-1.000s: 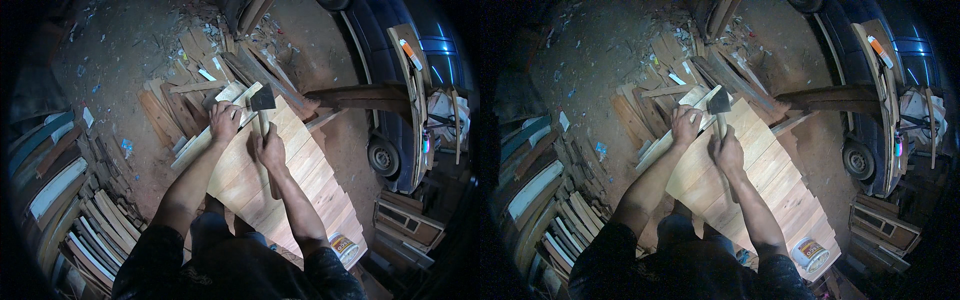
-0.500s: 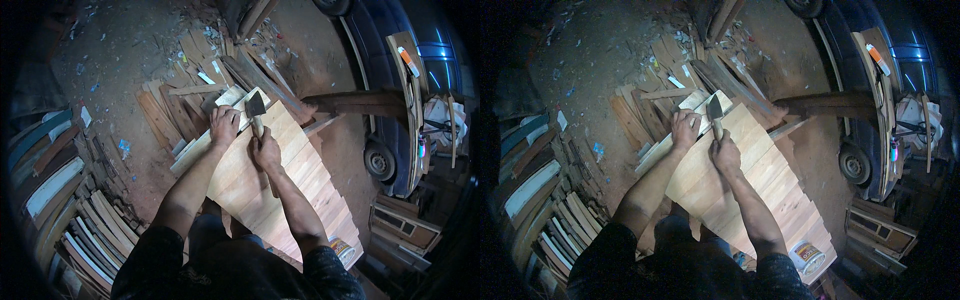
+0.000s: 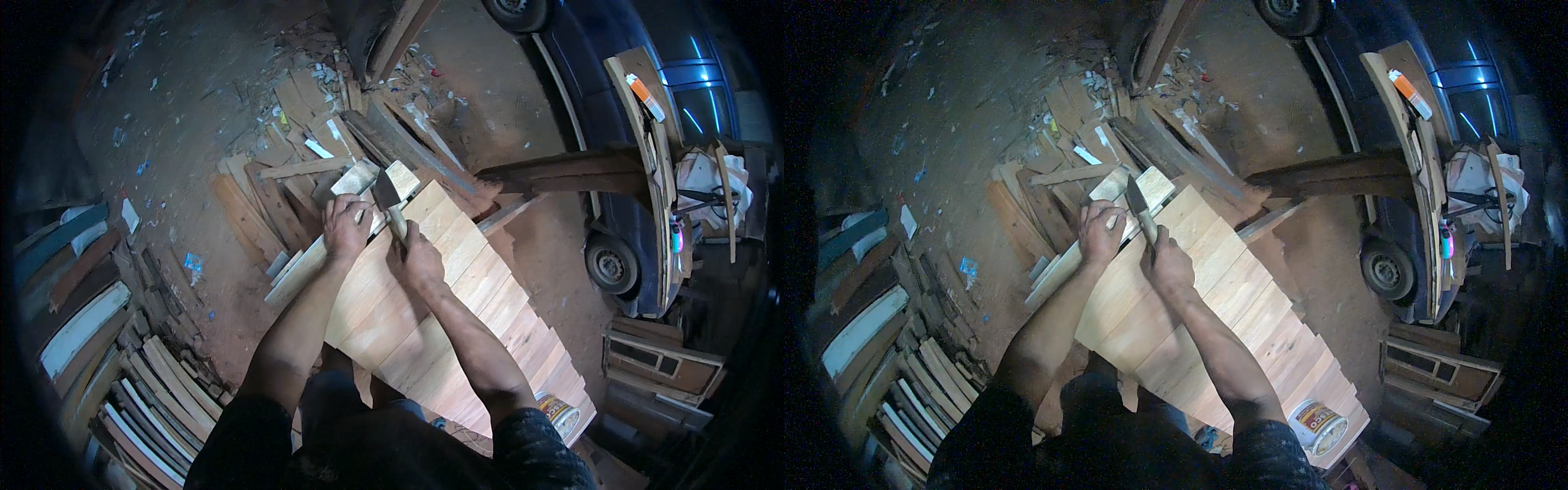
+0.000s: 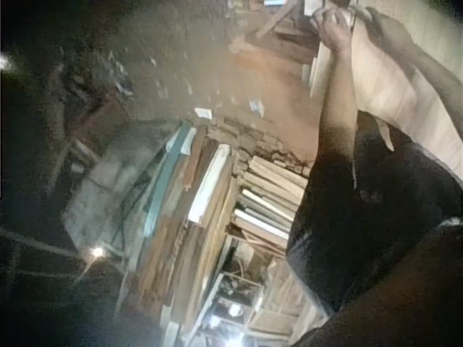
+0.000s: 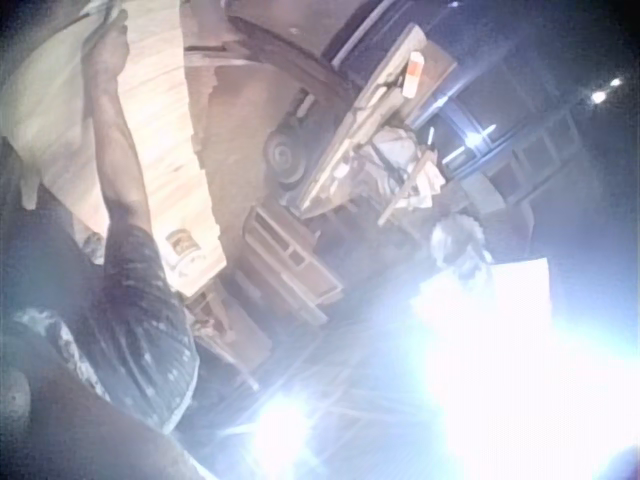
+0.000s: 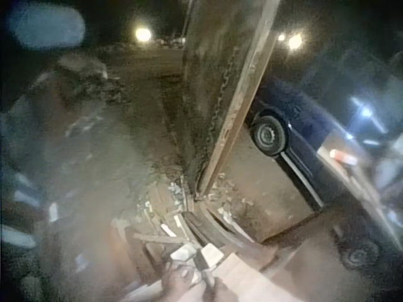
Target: The person assembles wooden planks on a workbench using a hammer and nails. They repeatedly pick up nails from a bucket, position them on the wood, and hammer them in to secure the planks together.
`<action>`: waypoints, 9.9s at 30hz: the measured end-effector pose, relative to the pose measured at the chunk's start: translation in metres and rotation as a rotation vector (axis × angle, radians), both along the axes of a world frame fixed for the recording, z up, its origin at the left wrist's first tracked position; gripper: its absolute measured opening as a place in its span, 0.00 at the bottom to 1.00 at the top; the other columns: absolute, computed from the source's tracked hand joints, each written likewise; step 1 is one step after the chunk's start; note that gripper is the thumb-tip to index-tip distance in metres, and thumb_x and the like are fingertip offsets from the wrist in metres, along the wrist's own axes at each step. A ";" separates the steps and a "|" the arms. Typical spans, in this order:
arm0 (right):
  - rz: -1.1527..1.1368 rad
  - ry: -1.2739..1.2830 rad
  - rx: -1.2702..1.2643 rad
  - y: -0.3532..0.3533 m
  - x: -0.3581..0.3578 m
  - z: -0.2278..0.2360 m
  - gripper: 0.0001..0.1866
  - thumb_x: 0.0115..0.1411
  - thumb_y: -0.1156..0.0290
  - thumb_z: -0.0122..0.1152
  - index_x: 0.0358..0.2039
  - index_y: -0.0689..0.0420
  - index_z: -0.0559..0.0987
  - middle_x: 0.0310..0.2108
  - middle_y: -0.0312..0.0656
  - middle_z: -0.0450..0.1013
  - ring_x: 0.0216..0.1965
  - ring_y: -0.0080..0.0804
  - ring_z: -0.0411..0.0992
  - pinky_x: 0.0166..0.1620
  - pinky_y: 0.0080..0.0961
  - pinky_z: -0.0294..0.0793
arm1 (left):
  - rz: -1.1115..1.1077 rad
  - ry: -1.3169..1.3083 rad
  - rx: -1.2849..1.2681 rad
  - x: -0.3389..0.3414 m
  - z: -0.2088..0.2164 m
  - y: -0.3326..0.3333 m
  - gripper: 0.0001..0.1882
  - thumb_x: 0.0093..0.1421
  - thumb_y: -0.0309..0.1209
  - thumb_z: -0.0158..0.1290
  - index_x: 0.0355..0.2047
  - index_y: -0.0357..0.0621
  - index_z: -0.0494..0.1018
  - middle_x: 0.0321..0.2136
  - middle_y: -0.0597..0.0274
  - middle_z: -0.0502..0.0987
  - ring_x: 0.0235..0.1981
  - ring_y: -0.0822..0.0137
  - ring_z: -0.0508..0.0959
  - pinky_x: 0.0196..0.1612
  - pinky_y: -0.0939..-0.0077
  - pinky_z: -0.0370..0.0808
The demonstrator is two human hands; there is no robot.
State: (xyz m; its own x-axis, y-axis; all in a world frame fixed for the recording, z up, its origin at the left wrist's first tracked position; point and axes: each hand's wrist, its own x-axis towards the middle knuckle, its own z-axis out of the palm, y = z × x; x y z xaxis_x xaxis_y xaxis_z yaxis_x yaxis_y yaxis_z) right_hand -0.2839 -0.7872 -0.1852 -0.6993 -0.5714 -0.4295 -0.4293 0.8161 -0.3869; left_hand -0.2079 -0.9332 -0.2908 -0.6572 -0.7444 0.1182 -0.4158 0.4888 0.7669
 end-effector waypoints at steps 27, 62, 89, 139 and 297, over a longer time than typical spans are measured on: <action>-0.047 0.035 -0.124 0.010 -0.001 0.003 0.19 0.66 0.65 0.54 0.52 0.60 0.66 0.35 0.61 0.78 0.35 0.62 0.79 0.40 0.56 0.79 | -0.018 0.004 -0.042 0.003 -0.003 0.000 0.05 0.58 0.33 0.63 0.34 0.52 0.83 0.42 0.63 0.77 0.46 0.55 0.74 0.52 0.62 0.71; -0.112 -0.084 -0.057 0.019 0.009 0.003 0.21 0.66 0.63 0.54 0.55 0.60 0.66 0.36 0.63 0.78 0.37 0.63 0.79 0.42 0.56 0.78 | -0.073 -0.104 -0.119 0.001 0.006 0.003 0.08 0.65 0.39 0.56 0.39 0.52 0.81 0.45 0.64 0.76 0.49 0.54 0.72 0.55 0.55 0.69; -0.005 0.004 -0.054 -0.001 -0.009 0.019 0.23 0.64 0.65 0.58 0.55 0.61 0.64 0.35 0.62 0.77 0.36 0.62 0.79 0.41 0.54 0.79 | -0.058 -0.076 -0.112 -0.002 0.002 0.004 0.07 0.62 0.35 0.60 0.39 0.52 0.81 0.44 0.63 0.76 0.48 0.53 0.72 0.55 0.58 0.69; -0.308 -0.356 -0.102 0.245 0.128 0.008 0.24 0.66 0.62 0.58 0.56 0.62 0.65 0.33 0.69 0.77 0.39 0.67 0.78 0.45 0.57 0.76 | -0.078 -0.033 -0.173 -0.002 -0.022 0.009 0.09 0.52 0.38 0.68 0.33 0.53 0.87 0.43 0.65 0.80 0.50 0.58 0.75 0.56 0.64 0.72; 0.394 -0.027 0.162 -0.064 -0.136 -0.053 0.47 0.50 0.43 0.78 0.59 0.66 0.74 0.50 0.56 0.79 0.55 0.49 0.76 0.59 0.43 0.73 | 0.551 0.035 0.980 0.278 0.003 0.043 0.19 0.68 0.39 0.62 0.47 0.32 0.82 0.43 0.62 0.84 0.44 0.75 0.78 0.52 0.77 0.73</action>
